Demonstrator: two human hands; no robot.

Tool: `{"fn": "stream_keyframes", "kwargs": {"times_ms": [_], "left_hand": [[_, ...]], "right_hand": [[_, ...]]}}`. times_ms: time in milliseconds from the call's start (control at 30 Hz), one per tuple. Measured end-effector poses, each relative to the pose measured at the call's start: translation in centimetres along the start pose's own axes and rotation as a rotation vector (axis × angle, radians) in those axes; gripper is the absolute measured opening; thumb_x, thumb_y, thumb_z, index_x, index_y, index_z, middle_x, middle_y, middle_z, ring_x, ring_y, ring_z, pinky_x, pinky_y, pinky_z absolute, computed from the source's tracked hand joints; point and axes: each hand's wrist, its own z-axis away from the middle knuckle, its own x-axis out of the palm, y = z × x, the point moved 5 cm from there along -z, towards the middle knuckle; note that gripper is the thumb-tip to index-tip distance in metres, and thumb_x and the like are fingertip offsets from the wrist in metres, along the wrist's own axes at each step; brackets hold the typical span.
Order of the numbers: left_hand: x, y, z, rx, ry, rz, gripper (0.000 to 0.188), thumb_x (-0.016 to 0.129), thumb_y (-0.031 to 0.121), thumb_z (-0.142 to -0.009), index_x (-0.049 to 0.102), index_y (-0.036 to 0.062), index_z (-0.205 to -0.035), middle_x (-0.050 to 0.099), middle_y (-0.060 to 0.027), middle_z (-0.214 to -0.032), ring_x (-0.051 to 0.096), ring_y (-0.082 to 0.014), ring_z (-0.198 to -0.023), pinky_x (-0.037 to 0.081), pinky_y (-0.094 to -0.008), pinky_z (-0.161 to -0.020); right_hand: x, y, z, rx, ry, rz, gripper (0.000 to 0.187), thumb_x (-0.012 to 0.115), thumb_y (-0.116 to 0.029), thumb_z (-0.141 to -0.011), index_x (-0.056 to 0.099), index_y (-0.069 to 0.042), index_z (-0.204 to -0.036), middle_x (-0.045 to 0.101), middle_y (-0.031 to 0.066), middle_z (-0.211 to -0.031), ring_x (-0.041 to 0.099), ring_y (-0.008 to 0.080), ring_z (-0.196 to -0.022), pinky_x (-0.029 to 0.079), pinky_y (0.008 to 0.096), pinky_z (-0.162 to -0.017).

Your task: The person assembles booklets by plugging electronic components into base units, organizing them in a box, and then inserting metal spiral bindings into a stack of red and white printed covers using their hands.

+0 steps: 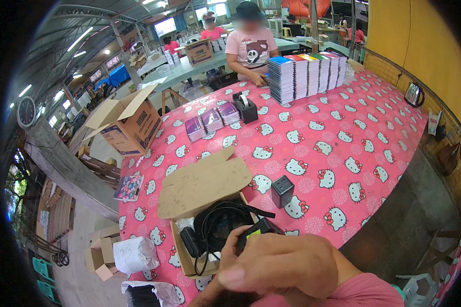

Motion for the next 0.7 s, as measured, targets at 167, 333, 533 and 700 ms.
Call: {"fn": "stream_keyframes", "kwargs": {"times_ms": [167, 333, 533, 700], "left_hand": [[0.6, 1.5, -0.6, 0.282, -0.087, -0.141, 0.081, 0.084, 0.001, -0.061, 0.039, 0.0013, -0.128, 0.054, -0.0102, -0.118, 0.054, -0.0176, -0.111, 0.043, -0.0323, -0.097], [1.0, 2.0, 0.1, 0.229, -0.042, -0.116, 0.075, 0.081, -0.002, -0.065, 0.038, 0.0, -0.127, 0.054, -0.0111, -0.117, 0.054, -0.0183, -0.11, 0.043, -0.0325, -0.097], [1.2, 2.7, 0.2, 0.247, -0.048, -0.152, 0.076, 0.081, -0.002, -0.065, 0.038, 0.0, -0.127, 0.053, -0.0114, -0.118, 0.054, -0.0189, -0.111, 0.043, -0.033, -0.097], [0.5, 2.0, 0.1, 0.233, -0.065, -0.127, 0.079, 0.081, -0.003, -0.063, 0.038, 0.001, -0.128, 0.052, -0.0111, -0.12, 0.053, -0.0186, -0.112, 0.043, -0.0333, -0.098]], "right_hand": [[0.0, -2.5, 0.9, -0.38, 0.46, -0.137, 0.013, 0.065, -0.008, -0.08, 0.06, -0.004, -0.092, 0.059, 0.0095, -0.072, 0.06, 0.0216, -0.066, 0.048, 0.03, -0.062], [-0.2, -1.6, 1.7, -0.477, 0.245, -0.165, 0.013, 0.065, -0.009, -0.08, 0.057, -0.004, -0.088, 0.059, 0.0137, -0.068, 0.058, 0.0254, -0.052, 0.045, 0.032, -0.048], [-0.4, -1.2, 1.5, -0.419, 0.134, -0.224, 0.015, 0.065, -0.004, -0.077, 0.058, -0.005, -0.091, 0.059, 0.0141, -0.068, 0.058, 0.0264, -0.051, 0.045, 0.0315, -0.045], [0.4, -1.4, 0.0, -0.183, 0.309, -0.172, 0.013, 0.07, -0.007, -0.073, 0.061, -0.004, -0.082, 0.057, 0.01, -0.06, 0.058, 0.0236, -0.051, 0.043, 0.0318, -0.045]]}}
